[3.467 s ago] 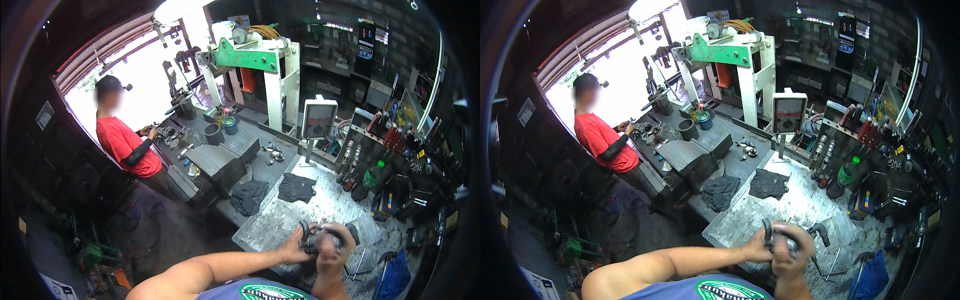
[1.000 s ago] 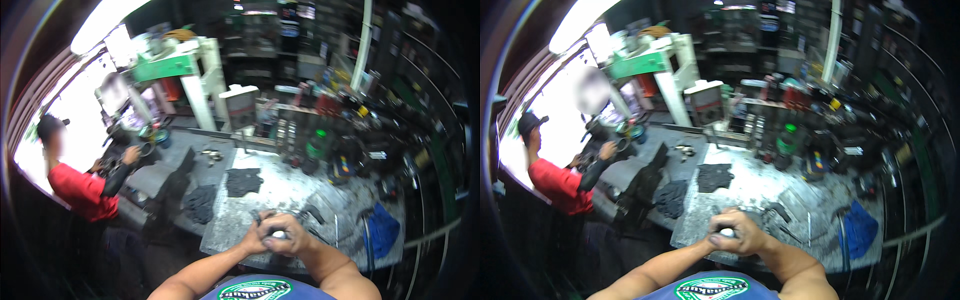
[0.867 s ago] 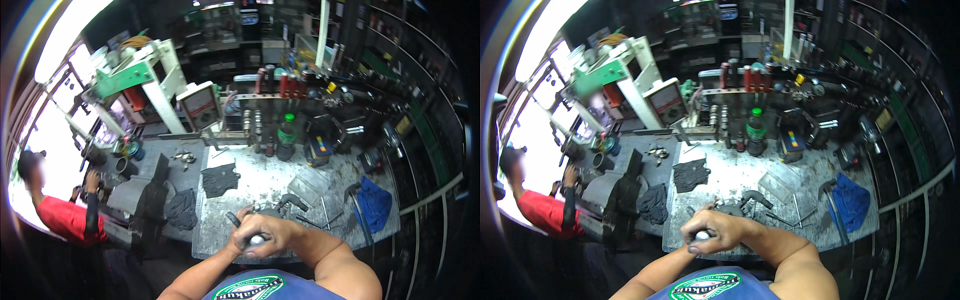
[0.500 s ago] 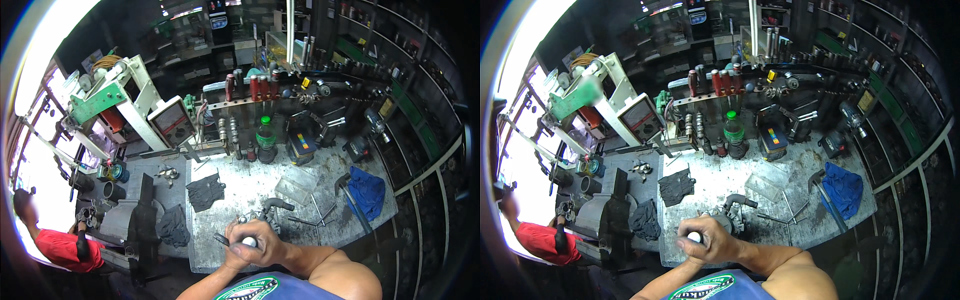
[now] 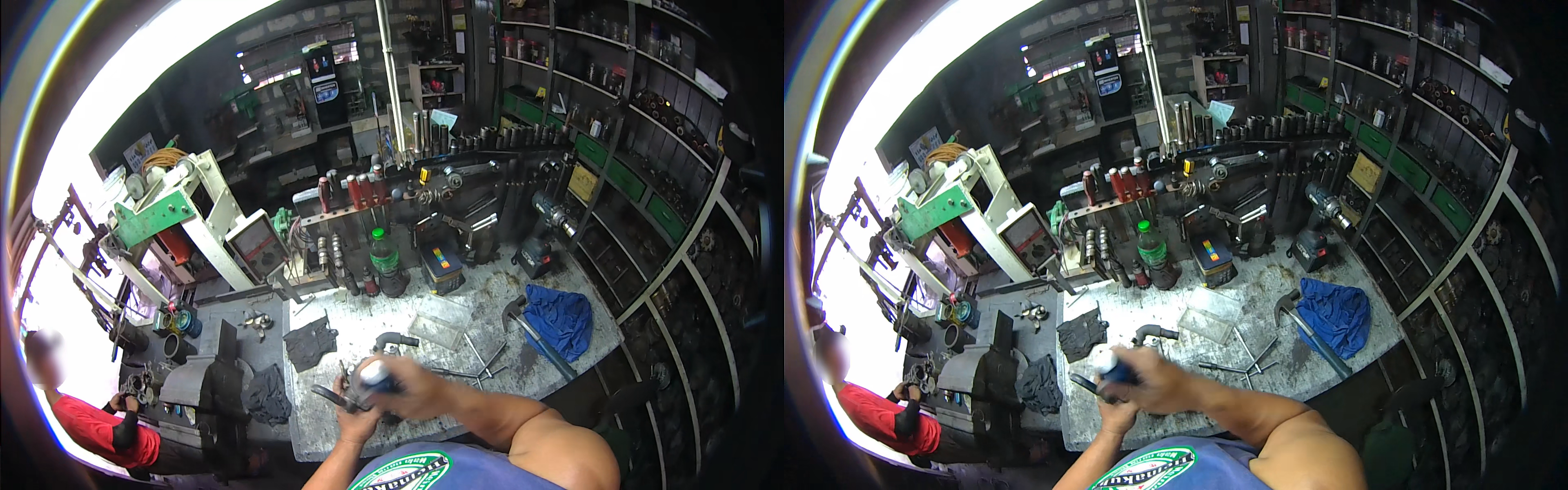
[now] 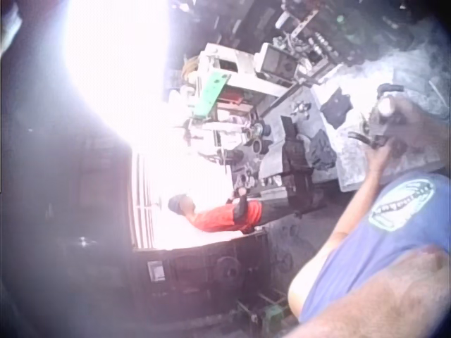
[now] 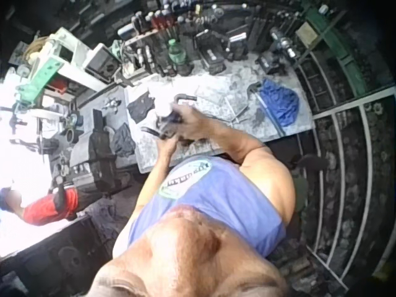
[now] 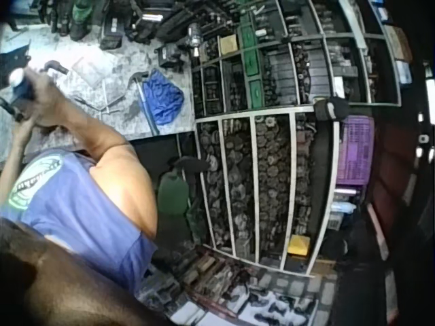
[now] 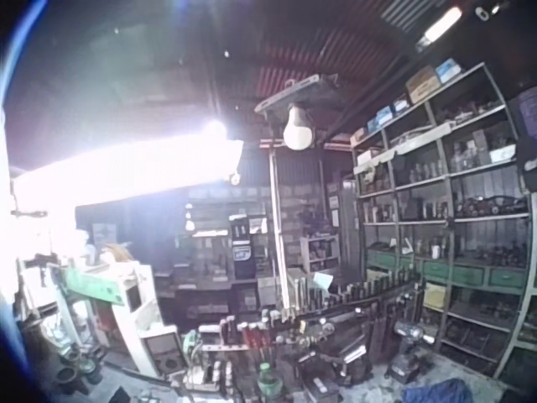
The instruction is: The person disassembles a mechanical part on a workbench, removes a bolt, wipes the part with a cloth, and uses a hammer to tap it. The person then retrieves a socket from a tool kit and places it on the bench. Another person works nearby.
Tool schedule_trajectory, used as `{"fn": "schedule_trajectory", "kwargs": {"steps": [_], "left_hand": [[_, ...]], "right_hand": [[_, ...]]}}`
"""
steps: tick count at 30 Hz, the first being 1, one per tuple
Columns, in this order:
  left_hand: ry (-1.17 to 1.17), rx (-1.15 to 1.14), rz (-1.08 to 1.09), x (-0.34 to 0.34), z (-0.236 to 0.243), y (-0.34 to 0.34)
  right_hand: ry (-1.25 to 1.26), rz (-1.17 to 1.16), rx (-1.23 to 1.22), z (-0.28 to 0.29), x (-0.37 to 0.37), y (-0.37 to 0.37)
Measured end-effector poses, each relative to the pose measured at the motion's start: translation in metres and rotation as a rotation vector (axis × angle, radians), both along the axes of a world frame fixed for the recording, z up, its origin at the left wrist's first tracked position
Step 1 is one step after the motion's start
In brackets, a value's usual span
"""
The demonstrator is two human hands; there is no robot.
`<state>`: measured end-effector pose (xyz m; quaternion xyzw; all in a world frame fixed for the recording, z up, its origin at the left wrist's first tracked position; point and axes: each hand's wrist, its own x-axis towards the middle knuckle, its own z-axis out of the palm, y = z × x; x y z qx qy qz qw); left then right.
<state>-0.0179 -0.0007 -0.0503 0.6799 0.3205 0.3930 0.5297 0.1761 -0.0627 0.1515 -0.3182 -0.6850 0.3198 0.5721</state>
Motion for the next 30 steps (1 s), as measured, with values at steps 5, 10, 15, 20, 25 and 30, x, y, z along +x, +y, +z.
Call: {"fn": "schedule_trajectory", "kwargs": {"steps": [5,10,15,20,25,30], "left_hand": [[-0.109,-0.154,0.150,0.002,0.002,-0.011],[-0.109,-0.144,0.162,0.003,0.003,-0.011],[-0.174,-0.219,0.190,0.005,0.008,-0.017],[-0.152,-0.176,0.214,0.007,0.011,-0.022],[-0.146,-0.256,0.223,0.007,0.009,-0.022],[-0.138,-0.168,0.243,0.007,0.006,-0.020]], "right_hand": [[-0.002,-0.735,-0.202,0.003,0.150,-0.020],[-0.359,-0.911,-0.596,-0.111,0.215,0.010],[-0.276,-0.691,-0.668,-0.193,0.185,0.004],[-0.091,-0.551,-0.479,-0.134,0.182,0.024],[-0.260,-0.578,0.090,-0.017,0.187,0.071],[-0.322,-0.512,0.451,0.081,0.151,0.172]]}}
